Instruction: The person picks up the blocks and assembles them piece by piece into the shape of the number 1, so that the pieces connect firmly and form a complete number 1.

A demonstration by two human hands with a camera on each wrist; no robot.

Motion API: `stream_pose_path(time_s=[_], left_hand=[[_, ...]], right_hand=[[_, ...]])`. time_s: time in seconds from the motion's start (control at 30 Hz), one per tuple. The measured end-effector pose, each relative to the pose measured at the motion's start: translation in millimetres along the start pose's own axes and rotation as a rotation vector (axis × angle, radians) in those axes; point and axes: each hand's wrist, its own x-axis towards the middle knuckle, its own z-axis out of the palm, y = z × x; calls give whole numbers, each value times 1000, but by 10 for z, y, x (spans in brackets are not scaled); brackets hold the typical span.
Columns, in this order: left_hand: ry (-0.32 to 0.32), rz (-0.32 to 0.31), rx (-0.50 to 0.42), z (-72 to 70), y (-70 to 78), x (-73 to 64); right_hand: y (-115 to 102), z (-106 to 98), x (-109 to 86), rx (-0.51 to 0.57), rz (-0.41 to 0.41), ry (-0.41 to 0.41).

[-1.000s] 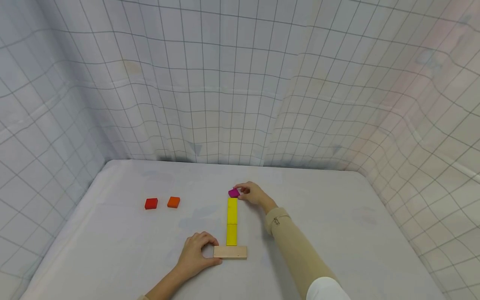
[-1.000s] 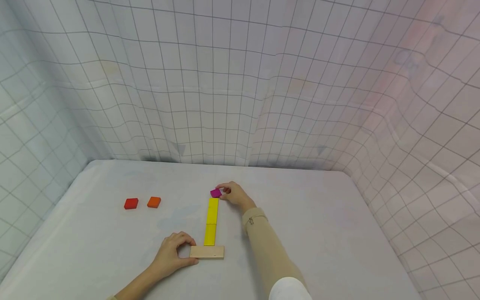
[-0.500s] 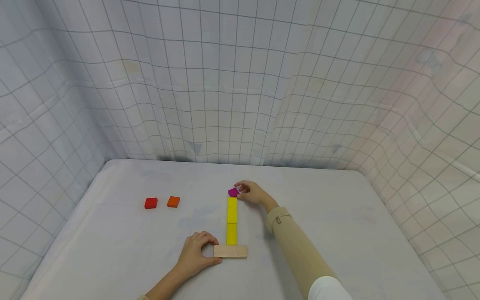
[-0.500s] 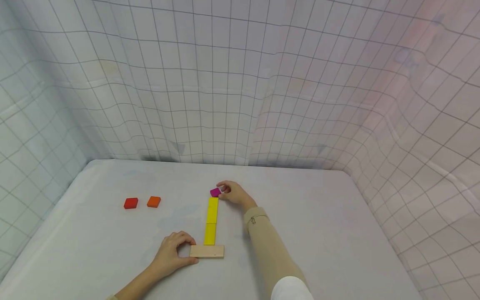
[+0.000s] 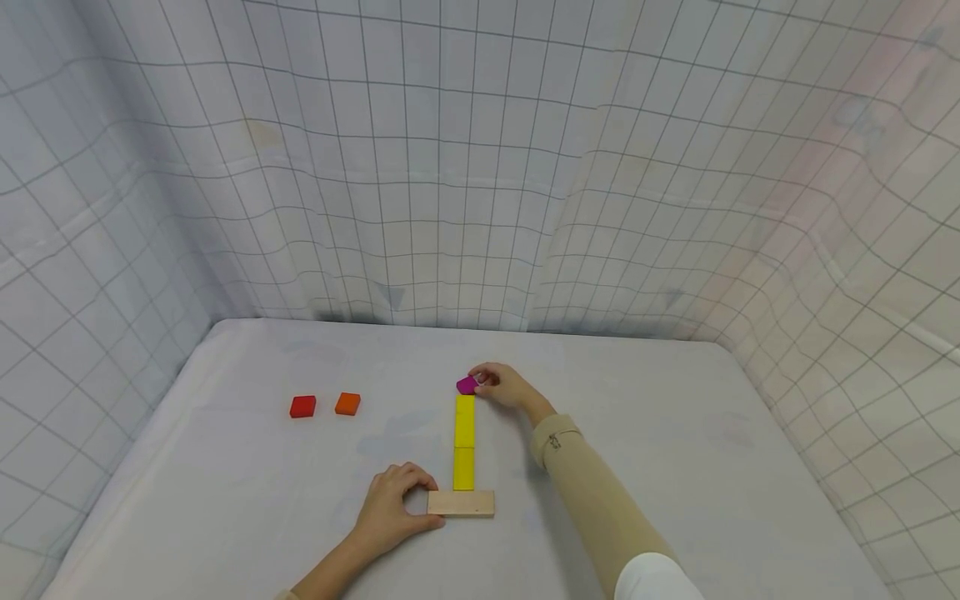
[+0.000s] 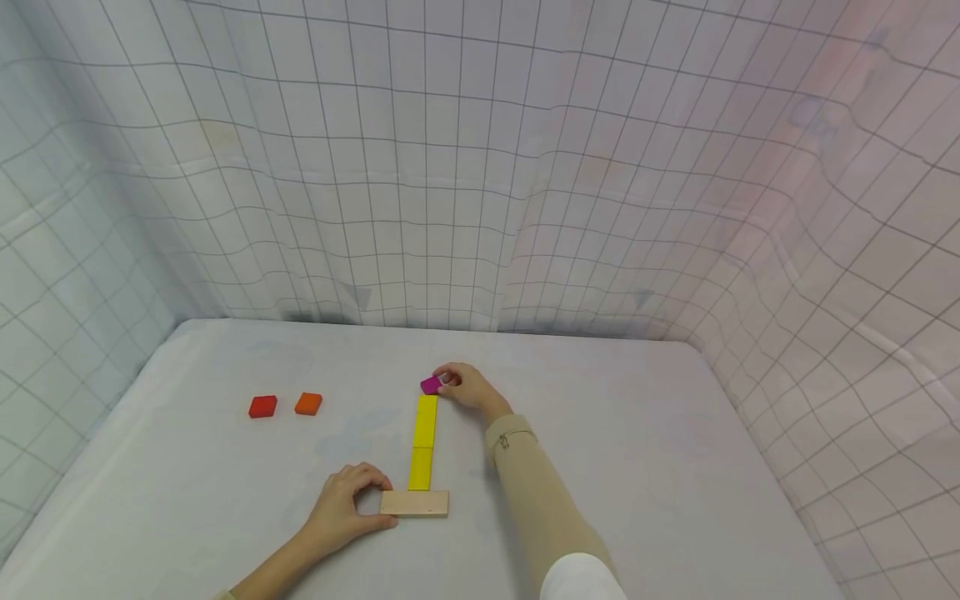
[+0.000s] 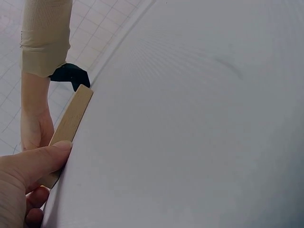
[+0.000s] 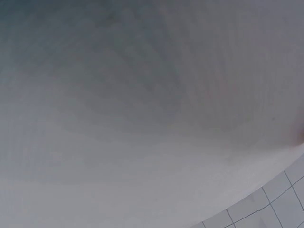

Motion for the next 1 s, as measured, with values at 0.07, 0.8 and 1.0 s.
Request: stream_pose_path(time_s=[0.07,0.8,1.0], left_hand=[[-1,0,2,1,0,-2],[13,-67,-401,-224,-20,25],[-11,-92,-376,-463,-93,115]], right_hand=[[-3,-1,-2,-3,4,1],[30,13,4,-12,-12,-4],[49,11,17,-13,-1,-7]])
